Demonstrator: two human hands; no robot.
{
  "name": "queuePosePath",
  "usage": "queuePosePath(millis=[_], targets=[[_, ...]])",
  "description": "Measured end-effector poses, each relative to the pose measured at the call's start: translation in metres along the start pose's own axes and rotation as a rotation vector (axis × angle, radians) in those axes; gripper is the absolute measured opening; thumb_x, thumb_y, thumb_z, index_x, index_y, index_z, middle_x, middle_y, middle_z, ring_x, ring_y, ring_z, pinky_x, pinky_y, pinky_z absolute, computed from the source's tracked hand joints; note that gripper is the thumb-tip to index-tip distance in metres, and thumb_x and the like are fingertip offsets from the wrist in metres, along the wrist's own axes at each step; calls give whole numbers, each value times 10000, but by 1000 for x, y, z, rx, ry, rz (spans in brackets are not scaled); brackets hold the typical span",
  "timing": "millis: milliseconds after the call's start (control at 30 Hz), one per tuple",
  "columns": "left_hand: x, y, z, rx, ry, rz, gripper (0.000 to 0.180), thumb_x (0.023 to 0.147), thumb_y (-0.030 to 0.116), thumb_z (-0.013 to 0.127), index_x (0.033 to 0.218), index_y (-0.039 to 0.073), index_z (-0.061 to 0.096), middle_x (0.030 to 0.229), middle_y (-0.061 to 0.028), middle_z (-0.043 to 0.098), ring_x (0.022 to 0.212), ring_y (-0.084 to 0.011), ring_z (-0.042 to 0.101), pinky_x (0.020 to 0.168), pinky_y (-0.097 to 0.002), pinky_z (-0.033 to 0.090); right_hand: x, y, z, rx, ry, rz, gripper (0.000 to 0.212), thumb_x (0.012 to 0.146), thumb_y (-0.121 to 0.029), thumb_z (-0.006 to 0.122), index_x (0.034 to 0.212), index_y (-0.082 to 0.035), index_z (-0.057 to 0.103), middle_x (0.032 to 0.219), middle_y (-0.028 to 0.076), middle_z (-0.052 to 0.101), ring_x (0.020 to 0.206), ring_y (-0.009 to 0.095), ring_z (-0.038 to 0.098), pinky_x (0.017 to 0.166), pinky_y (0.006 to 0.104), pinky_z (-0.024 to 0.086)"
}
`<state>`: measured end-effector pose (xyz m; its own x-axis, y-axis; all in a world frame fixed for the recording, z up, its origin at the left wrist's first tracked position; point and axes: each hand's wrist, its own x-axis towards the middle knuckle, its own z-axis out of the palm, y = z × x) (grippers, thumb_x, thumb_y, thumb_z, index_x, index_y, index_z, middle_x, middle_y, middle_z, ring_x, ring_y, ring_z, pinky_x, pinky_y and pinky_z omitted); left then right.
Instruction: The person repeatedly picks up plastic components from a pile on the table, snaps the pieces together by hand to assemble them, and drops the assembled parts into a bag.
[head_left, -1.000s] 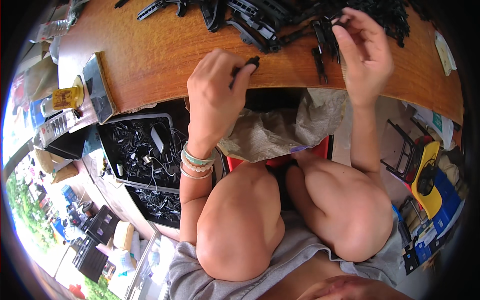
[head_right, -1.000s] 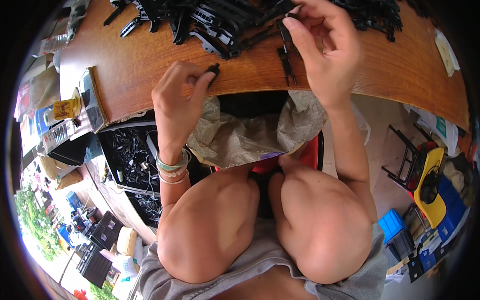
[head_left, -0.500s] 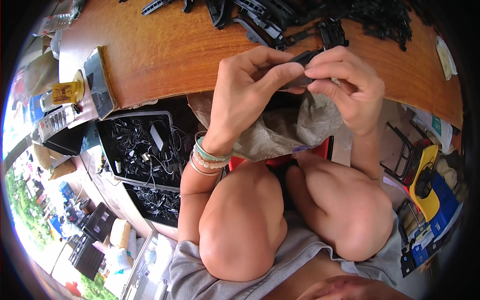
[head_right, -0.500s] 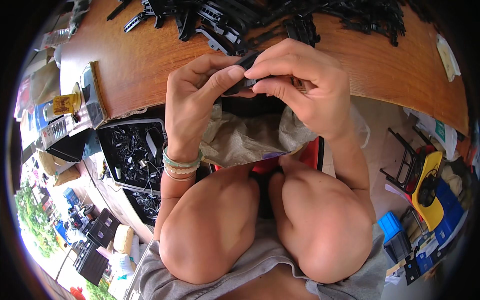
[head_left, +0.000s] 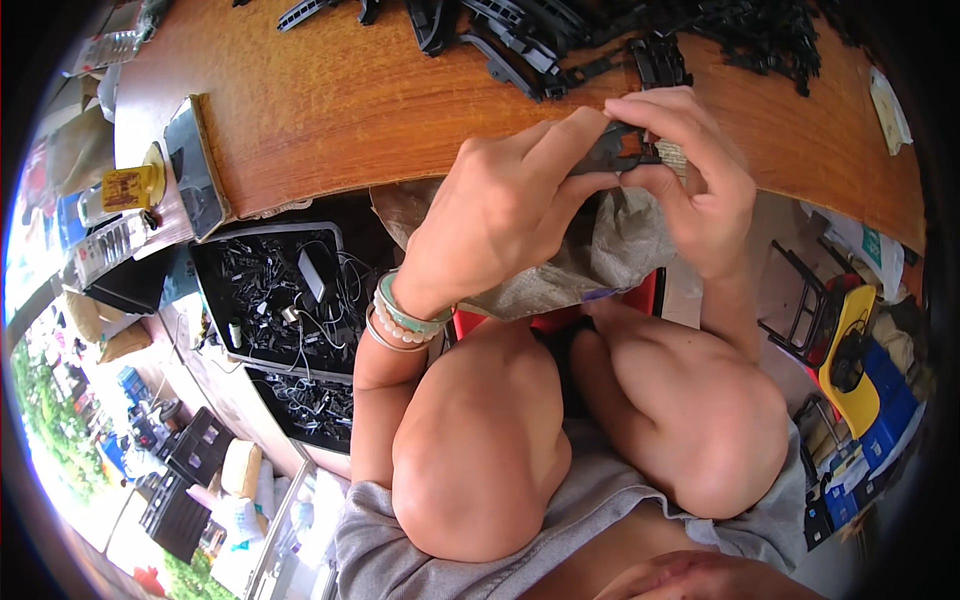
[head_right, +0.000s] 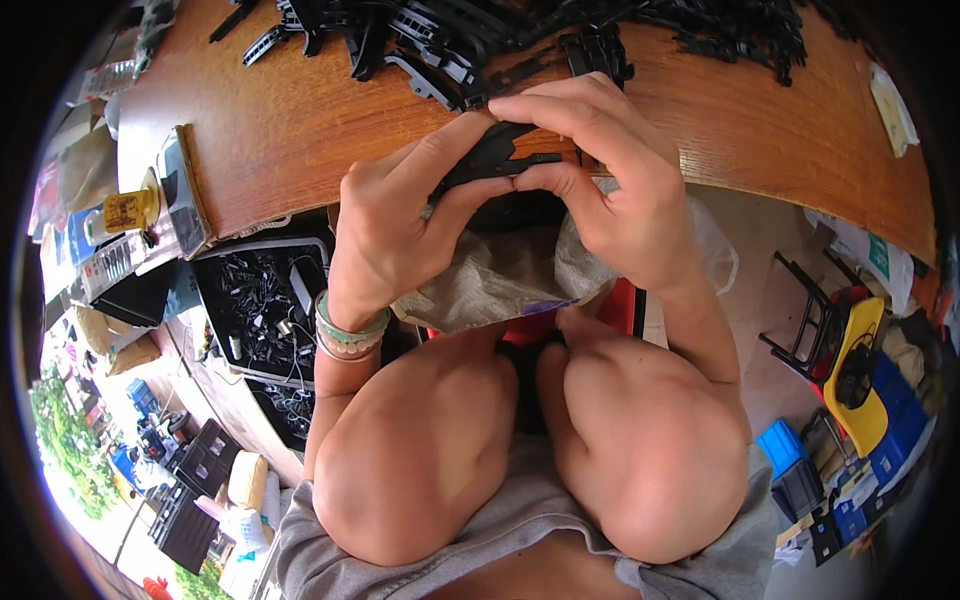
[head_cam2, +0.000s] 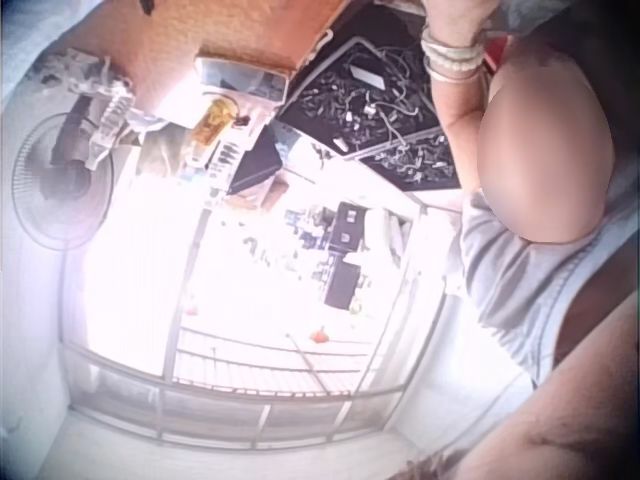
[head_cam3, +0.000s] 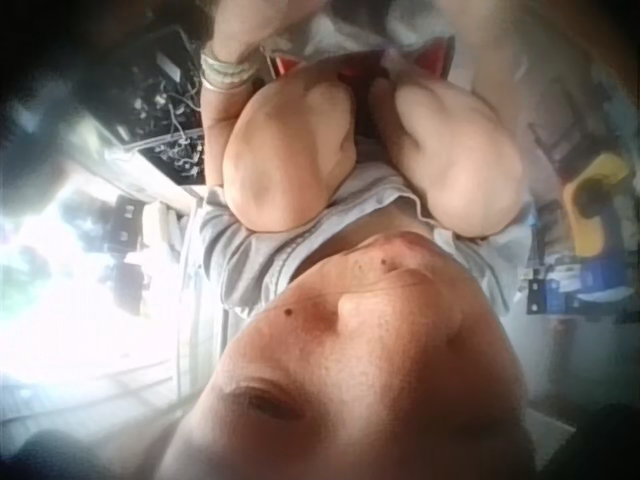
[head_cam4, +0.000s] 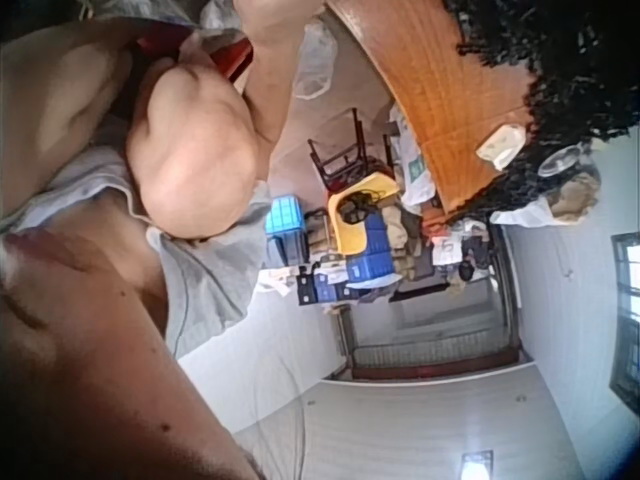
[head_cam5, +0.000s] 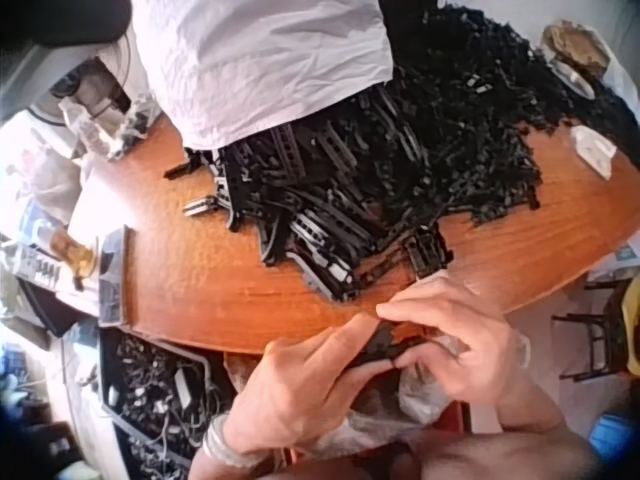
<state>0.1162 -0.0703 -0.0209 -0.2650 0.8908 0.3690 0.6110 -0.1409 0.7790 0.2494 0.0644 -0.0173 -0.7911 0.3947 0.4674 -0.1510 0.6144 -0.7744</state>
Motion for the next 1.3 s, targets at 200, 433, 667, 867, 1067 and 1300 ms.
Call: queuePosePath(millis=[200,433,667,867,1067,1300], targets=[[4,5,-1,20,-28,-42,330,756,51,729,1067,-4,634,814,-161,672,670,-283,667,593,-309,524,-7,1,4,35,81,58,321,661,98,696,970,20,660,881,111,641,786,221,591,636,293,496],[2,-1,1,-79,16,-28,318,777,102,709,1057,19,584,759,-154,609,635,-347,594,529,-386,472,-5,4,5,64,76,32,265,690,78,703,945,15,668,830,97,633,741,201,586,627,286,489],[6,-1,1,-140,9,-43,275,768,118,729,1000,16,623,767,-137,644,637,-309,623,563,-360,493,-12,9,2,77,65,146,239,701,-15,744,925,-6,660,807,62,599,685,160,546,600,262,437],[8,-40,-12,-29,237,-238,144,800,43,646,942,47,668,810,-77,653,667,-204,644,584,-308,496,-6,5,-18,45,-176,161,178,722,-8,732,879,2,649,767,48,574,668,132,536,556,230,389],[14,-53,-10,552,148,28,198,739,-25,597,903,73,649,817,-60,525,697,-239,567,574,-333,479,-14,10,-29,-192,-91,360,146,755,-31,724,853,-1,621,771,55,565,644,160,553,567,277,408],[3,-38,-18,423,138,56,199,701,-40,618,879,49,621,866,-67,535,839,-252,563,623,-331,487,-23,10,-7,-494,-113,252,215,710,-13,729,752,-12,518,772,69,540,737,266,540,648,365,436]])
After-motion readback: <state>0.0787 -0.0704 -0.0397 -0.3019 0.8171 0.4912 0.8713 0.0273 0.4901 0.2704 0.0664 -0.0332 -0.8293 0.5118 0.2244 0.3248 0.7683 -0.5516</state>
